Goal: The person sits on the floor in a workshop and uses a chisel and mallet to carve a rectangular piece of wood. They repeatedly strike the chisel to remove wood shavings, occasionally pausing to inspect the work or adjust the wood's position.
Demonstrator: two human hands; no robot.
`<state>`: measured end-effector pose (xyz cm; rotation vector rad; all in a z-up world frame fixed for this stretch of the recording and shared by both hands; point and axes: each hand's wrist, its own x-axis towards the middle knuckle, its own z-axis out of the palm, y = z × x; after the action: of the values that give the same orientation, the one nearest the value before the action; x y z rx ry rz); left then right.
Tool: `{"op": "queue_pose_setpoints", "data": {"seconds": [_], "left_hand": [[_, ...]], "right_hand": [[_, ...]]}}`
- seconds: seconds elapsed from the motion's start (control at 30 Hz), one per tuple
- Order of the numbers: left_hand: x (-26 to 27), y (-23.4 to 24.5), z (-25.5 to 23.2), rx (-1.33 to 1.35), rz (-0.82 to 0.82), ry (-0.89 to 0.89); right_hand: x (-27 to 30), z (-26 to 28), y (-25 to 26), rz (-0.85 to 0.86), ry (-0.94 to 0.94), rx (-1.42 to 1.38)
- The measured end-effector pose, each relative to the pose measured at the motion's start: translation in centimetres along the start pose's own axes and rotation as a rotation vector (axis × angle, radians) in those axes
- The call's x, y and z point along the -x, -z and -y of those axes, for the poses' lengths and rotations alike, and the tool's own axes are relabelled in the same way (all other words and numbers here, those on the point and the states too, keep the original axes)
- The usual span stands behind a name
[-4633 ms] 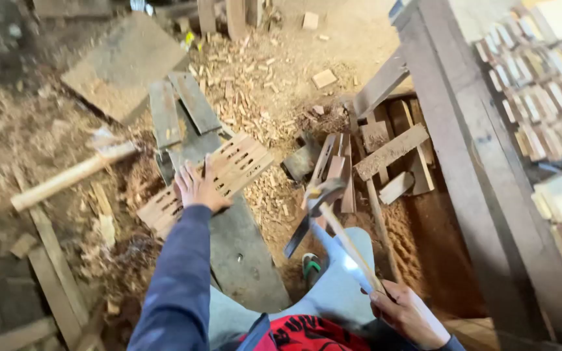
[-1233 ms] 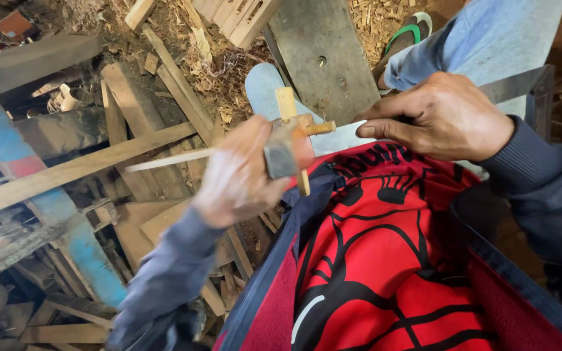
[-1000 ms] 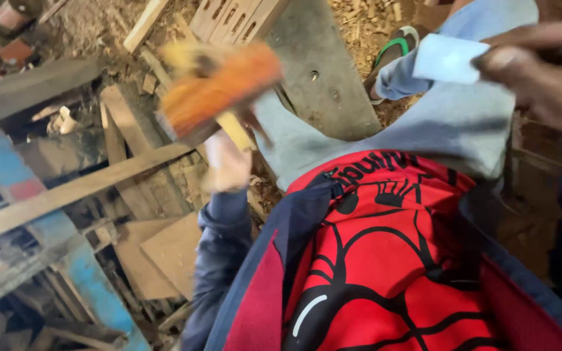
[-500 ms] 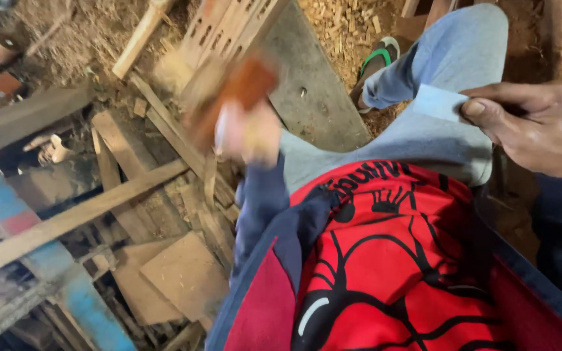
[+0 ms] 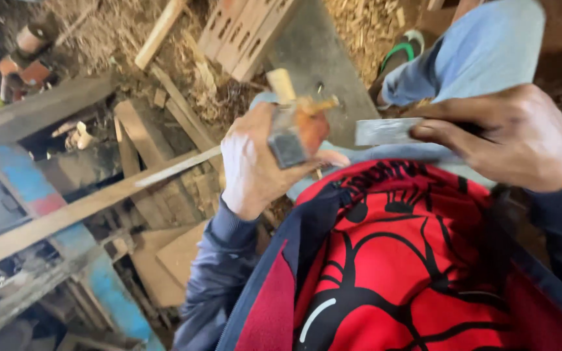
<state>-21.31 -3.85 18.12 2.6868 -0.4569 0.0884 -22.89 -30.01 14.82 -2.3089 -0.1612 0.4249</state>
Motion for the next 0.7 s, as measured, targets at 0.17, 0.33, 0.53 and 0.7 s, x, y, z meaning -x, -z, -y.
{"op": "queue_pose_setpoints", "data": {"seconds": [0.17, 0.33, 0.53, 0.7], "left_hand": [[0.5, 1.3, -0.9, -0.111, 0.129, -0.114], [0.6, 1.9, -1.3, -0.121, 0.173, -0.126], [1.1, 1.6, -1.3, -0.147, 0.256, -0.139], [1.0, 1.3, -1.1, -0.177, 0.264, -0.157]], "right_hand": [[-1.2, -0.2, -2.4, 0.063, 0.308, 0.123], [-1.7, -0.3, -3.7, 0.164, 0.264, 0.113], [-1.6, -0.8, -4.1, 0.142, 0.304, 0.021], [-1.7, -1.1, -4.4, 0.166, 0.277, 0.009]]}}
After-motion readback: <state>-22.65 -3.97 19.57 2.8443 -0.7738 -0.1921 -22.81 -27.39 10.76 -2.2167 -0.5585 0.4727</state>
